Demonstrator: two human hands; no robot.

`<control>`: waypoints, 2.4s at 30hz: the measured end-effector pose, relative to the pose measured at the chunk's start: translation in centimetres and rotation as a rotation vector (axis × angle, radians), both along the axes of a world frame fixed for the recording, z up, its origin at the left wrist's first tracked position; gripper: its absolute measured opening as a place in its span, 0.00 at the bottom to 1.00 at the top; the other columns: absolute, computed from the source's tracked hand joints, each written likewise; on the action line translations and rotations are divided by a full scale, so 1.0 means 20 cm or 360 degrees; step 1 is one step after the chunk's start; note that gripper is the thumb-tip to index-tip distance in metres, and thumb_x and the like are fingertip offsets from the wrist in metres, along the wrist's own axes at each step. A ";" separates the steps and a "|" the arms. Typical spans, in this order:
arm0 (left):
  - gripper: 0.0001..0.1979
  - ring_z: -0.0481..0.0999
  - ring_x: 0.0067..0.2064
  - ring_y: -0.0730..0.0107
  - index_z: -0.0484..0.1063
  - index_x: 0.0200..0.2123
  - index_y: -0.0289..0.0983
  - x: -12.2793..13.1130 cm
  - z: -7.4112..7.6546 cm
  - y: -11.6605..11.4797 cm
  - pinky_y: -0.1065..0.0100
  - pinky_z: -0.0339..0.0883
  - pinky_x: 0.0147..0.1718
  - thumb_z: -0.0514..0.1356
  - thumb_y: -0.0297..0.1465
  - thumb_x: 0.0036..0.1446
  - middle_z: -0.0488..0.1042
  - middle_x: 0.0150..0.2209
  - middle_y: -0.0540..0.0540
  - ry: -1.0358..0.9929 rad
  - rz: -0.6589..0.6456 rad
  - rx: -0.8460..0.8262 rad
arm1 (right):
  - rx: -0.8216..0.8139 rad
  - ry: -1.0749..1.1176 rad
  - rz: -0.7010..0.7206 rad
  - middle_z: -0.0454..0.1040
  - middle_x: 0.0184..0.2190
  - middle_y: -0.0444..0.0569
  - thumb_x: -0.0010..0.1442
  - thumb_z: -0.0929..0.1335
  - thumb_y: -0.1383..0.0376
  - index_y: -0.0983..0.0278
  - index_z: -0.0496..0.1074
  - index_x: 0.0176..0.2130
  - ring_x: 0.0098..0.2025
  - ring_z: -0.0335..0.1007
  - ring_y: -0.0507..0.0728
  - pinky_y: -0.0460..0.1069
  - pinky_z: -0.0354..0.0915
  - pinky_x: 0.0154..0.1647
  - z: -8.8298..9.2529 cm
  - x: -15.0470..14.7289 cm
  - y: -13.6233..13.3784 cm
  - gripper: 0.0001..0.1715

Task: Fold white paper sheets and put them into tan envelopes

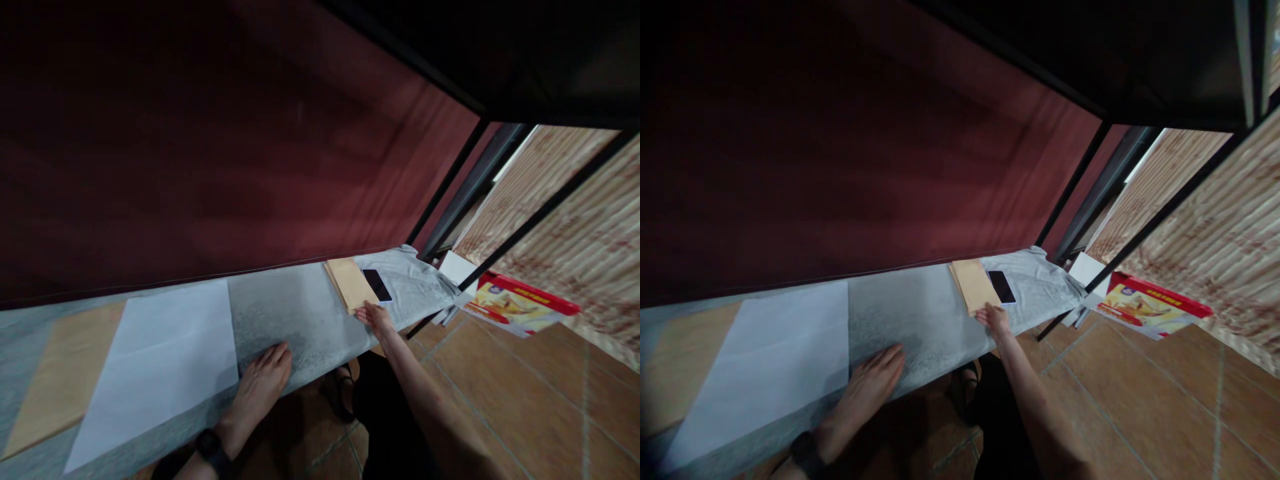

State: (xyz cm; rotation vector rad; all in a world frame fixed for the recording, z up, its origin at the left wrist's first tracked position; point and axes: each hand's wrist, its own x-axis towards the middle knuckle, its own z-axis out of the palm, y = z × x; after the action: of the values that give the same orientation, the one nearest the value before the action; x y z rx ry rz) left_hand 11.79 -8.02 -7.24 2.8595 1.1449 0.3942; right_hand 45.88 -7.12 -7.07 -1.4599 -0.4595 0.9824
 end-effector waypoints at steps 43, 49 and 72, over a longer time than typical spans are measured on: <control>0.12 0.79 0.50 0.67 0.75 0.49 0.38 -0.17 0.10 -0.03 0.63 0.73 0.52 0.56 0.25 0.66 0.81 0.47 0.44 -0.0632 -0.0283 0.0552 | -0.0109 -0.0942 0.1178 0.81 0.33 0.50 0.68 0.61 0.57 0.64 0.75 0.40 0.31 0.77 0.54 0.48 0.73 0.32 -0.04 -0.84 0.13 0.17; 0.11 0.80 0.46 0.66 0.76 0.45 0.38 -0.23 0.16 0.01 0.63 0.74 0.50 0.57 0.24 0.64 0.82 0.43 0.45 -0.0941 -0.0133 0.0611 | -0.0195 -0.1439 0.1258 0.80 0.43 0.57 0.63 0.69 0.62 0.66 0.75 0.41 0.48 0.76 0.62 0.52 0.69 0.48 -0.04 -1.37 0.34 0.09; 0.12 0.77 0.39 0.62 0.77 0.36 0.37 -0.56 0.10 0.39 0.62 0.71 0.39 0.56 0.35 0.55 0.79 0.37 0.44 -0.1925 0.1190 -0.0305 | -0.0364 -0.1345 0.0940 0.66 0.15 0.39 0.56 0.70 0.56 0.61 0.67 0.21 0.21 0.65 0.52 0.45 0.57 0.22 -0.03 -0.88 0.29 0.17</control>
State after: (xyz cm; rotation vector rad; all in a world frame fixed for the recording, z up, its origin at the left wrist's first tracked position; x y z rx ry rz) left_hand 0.65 -0.15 -5.16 1.3454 1.6133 1.5741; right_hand 28.24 -1.23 -7.76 -1.9759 -1.4945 0.8329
